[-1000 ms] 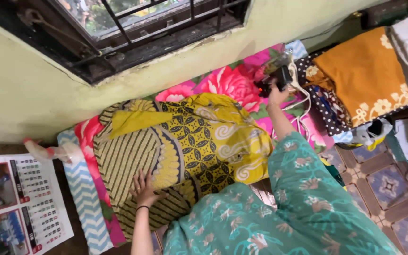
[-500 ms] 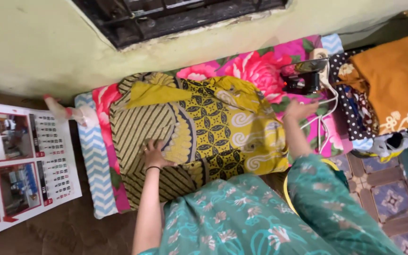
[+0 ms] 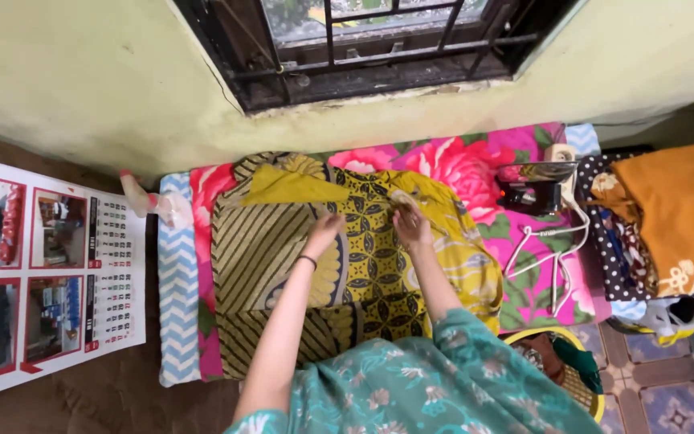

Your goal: Ironing and folding a piece of patterned fabric on a bed.

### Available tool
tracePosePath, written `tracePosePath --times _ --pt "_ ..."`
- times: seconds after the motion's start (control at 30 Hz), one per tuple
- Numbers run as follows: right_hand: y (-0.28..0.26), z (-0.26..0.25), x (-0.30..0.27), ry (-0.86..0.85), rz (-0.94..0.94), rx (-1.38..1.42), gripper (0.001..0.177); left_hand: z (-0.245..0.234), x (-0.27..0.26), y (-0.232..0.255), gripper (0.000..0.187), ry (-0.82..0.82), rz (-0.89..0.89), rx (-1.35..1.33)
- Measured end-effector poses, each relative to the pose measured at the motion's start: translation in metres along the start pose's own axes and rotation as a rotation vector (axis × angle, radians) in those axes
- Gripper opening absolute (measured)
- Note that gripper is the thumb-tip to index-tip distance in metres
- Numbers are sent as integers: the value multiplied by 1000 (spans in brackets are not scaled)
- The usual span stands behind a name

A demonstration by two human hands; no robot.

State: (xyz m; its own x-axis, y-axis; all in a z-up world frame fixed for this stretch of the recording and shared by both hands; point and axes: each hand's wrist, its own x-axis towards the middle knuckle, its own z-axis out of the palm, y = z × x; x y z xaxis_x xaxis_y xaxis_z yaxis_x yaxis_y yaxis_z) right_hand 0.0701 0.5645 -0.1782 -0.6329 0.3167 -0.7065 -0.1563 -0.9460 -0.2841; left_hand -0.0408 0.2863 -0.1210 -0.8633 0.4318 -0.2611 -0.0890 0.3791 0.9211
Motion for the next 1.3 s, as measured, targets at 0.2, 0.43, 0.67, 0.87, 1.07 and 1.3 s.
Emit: tracePosePath --times 0.2,0.43,0.67,0.87,1.07,1.3 --pt "-22 17 -69 73 57 198 38 5 114 -43 23 238 -164 -892" --pt "-45 -1 -91 -34 -19 207 29 -20 161 -46 27 396 -418 -618" --pt "-63 -62 -58 -76 -94 -191 17 -28 180 -38 25 212 -630 -744" --pt "-75 -64 -62 2 -244 -323 16 -41 168 -26 10 125 -303 -1348" --pt "-81 -58 -78 161 -220 -408 13 -104 117 31 24 279 -145 -1450" --pt "-100 -86 -97 274 -310 -498 9 -222 37 -22 33 583 -294 -1077"
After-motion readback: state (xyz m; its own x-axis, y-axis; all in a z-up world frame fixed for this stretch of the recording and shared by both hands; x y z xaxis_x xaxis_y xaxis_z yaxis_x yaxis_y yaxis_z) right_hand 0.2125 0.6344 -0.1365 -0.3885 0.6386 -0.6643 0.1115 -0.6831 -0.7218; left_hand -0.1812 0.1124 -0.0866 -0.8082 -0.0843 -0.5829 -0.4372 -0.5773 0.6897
